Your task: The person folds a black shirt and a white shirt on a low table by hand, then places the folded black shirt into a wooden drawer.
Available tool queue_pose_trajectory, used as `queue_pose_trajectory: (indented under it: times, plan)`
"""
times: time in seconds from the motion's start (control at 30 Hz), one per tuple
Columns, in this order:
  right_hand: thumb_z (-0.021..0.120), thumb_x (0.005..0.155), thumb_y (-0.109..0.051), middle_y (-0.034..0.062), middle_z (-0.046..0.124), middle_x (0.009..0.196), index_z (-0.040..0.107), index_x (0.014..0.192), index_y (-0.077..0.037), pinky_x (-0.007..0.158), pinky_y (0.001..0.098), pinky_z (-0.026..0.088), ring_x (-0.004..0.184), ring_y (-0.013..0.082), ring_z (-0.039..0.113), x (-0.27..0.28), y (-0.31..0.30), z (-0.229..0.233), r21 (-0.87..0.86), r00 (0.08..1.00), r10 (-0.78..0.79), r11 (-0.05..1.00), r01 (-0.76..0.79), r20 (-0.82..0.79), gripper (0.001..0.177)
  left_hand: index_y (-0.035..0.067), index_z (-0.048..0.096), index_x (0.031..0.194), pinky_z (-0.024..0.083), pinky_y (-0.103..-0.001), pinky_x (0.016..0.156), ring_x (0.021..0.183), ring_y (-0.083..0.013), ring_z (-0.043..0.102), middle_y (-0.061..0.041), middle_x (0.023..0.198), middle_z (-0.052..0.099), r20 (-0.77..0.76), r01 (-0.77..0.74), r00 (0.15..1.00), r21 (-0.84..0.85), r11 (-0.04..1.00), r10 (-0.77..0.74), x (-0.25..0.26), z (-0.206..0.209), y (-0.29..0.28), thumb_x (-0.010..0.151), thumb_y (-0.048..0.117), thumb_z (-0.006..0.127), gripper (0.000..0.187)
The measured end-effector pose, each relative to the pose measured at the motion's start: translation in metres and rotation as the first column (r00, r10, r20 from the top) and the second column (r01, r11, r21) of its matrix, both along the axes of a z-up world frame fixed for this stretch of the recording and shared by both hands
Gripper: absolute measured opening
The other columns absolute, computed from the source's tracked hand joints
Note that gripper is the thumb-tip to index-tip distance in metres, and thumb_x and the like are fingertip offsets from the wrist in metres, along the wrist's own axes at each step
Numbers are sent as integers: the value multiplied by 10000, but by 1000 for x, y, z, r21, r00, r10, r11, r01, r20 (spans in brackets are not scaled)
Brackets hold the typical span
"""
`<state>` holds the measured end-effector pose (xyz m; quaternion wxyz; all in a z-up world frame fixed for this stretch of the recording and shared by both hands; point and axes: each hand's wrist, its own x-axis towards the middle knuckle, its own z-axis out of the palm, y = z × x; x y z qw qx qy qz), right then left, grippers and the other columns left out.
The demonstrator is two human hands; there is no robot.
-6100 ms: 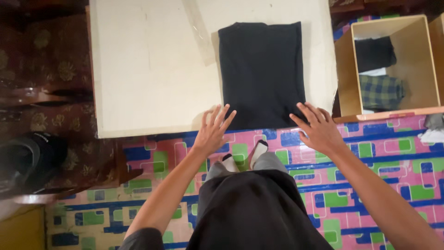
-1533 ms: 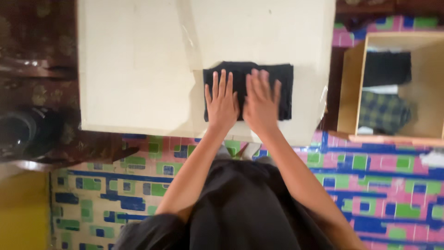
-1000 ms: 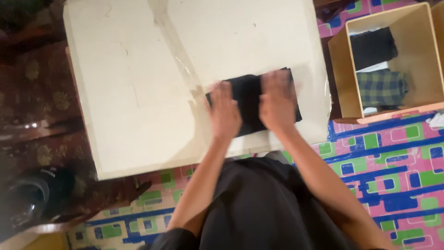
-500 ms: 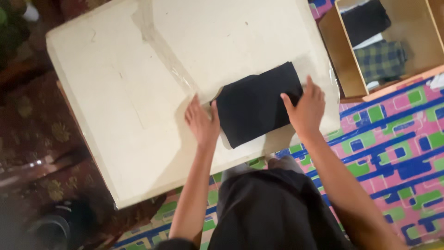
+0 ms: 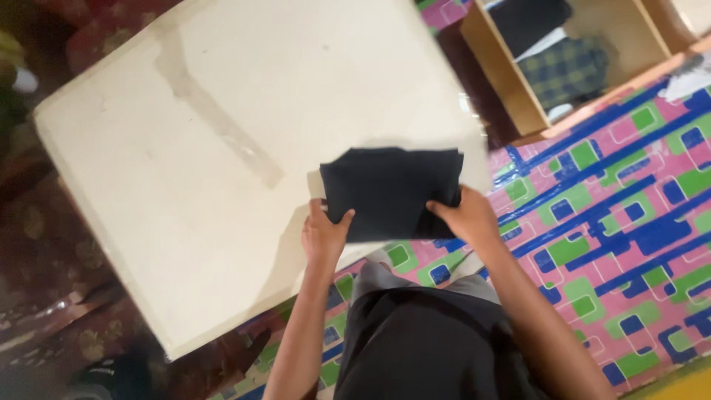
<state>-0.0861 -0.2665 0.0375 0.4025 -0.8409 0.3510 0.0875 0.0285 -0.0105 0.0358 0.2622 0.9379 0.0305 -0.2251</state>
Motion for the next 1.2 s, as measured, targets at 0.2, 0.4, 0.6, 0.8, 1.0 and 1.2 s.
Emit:
queue_pose_trajectory:
  times: [0.2, 0.4, 0.6, 0.8, 1.0, 1.2]
  plan:
    - [769, 825, -217, 146, 778, 992, 708, 1158, 10, 812, 364, 573, 906, 246, 748, -137, -83, -36, 317, 954, -279, 920, 232, 112, 407, -14, 656, 1213, 594, -381, 868, 979, -264, 758, -156, 1072, 779, -263, 21, 950, -480, 877, -167, -86, -28, -81, 802, 215, 799, 491]
    - [705, 850, -100, 85, 685, 1281, 499, 1462, -50, 959, 323, 522, 1139, 182, 659, -283, -194, -21, 599, 845, -531, 699, 392, 66, 647, 3, 587, 1377, 513, -349, 1026, 1166, -215, 671, -111, 1283, 707, -653, -337, 720, -624, 705, -235, -192, -53, -212, 890, 287, 687, 572]
    - [707, 824, -92, 51, 648, 1322, 449, 1510, -76, 1005, 321, 475, 1196, 169, 617, -338, -284, 12, 587, 772, -634, 640, 495, 40, 733, 28, 521, 1454, 368, -322, 1137, 1336, -194, 552, -87, 1419, 622, -516, -144, 798, -663, 735, -310, -229, -38, -318, 972, 352, 609, 587]
    - [655, 797, 12, 67, 655, 1295, 491, 1503, -24, 993, 326, 489, 1167, 180, 618, -296, -392, 1, 589, 844, -490, 756, 286, 219, 725, -13, 485, 1472, 394, -330, 1126, 1322, -224, 559, -126, 1416, 612, -319, -147, 907, -853, 500, -276, -208, -33, -382, 951, 207, 590, 575]
    - [693, 834, 73, 52, 640, 1324, 471, 1482, 8, 1053, 301, 476, 1231, 145, 598, -179, -485, -5, 459, 883, -192, 888, -30, 428, 689, -44, 529, 1405, 423, -286, 1084, 1249, -179, 594, -128, 1330, 661, -19, -14, 1000, -794, 607, -2, -158, -71, -445, 1044, 277, 602, 489]
    - [745, 891, 15, 117, 629, 1327, 358, 1534, -7, 1022, 309, 505, 1212, 183, 616, -66, -553, 20, 295, 877, -74, 952, -79, 475, 751, -58, 631, 1173, 500, -293, 879, 930, -144, 583, -111, 990, 679, 60, -69, 982, -769, 636, 179, -85, -46, -518, 1075, 307, 596, 380]
